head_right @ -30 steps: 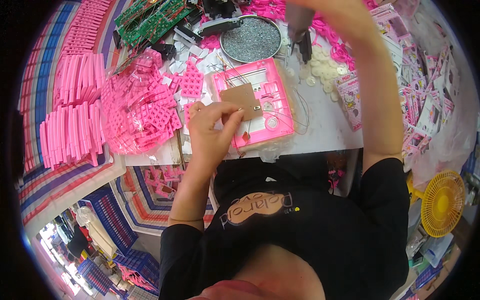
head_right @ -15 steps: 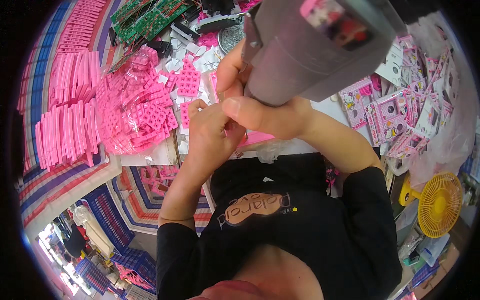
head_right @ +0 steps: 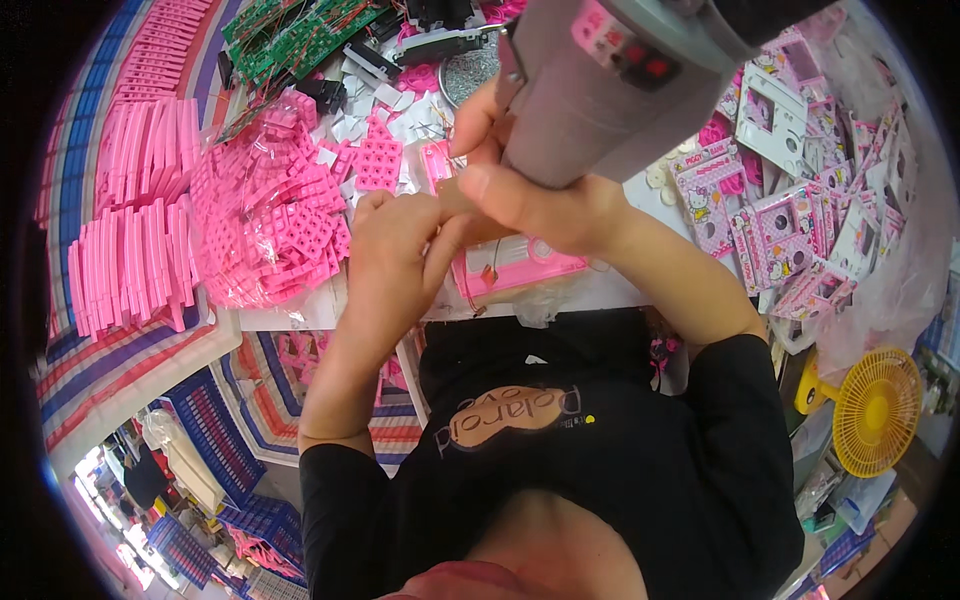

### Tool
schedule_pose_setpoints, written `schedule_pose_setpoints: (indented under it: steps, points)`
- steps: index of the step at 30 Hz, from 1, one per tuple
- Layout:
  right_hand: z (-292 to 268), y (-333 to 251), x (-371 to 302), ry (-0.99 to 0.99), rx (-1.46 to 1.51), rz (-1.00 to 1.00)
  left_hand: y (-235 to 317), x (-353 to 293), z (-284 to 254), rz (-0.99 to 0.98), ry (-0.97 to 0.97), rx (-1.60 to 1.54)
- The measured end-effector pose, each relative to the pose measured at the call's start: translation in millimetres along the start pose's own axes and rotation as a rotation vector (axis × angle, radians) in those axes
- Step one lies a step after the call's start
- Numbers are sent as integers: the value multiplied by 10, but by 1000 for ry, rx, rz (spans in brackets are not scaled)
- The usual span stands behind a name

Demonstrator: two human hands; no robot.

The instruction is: Assembling electronic toy components and plastic housings at a factory workbench.

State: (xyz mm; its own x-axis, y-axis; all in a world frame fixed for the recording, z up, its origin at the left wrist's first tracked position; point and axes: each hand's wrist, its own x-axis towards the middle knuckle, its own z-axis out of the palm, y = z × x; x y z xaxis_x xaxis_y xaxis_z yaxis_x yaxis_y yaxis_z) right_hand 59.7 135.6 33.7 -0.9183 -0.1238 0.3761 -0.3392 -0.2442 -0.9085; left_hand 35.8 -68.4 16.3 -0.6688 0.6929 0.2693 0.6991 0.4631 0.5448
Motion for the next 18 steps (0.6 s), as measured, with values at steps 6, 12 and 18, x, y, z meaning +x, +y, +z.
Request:
schedule_pose_setpoints:
  steps: [6, 12, 18]
  points:
    - [-114, 279, -40, 98, 86, 41, -38, -223, 411, 47, 102, 20]
    - [-91, 407, 25, 50, -102, -65, -83, -270, 449, 30, 126, -67]
    - [-23, 402, 4, -55, -116, 36, -73, -293, 436, -31, 101, -119]
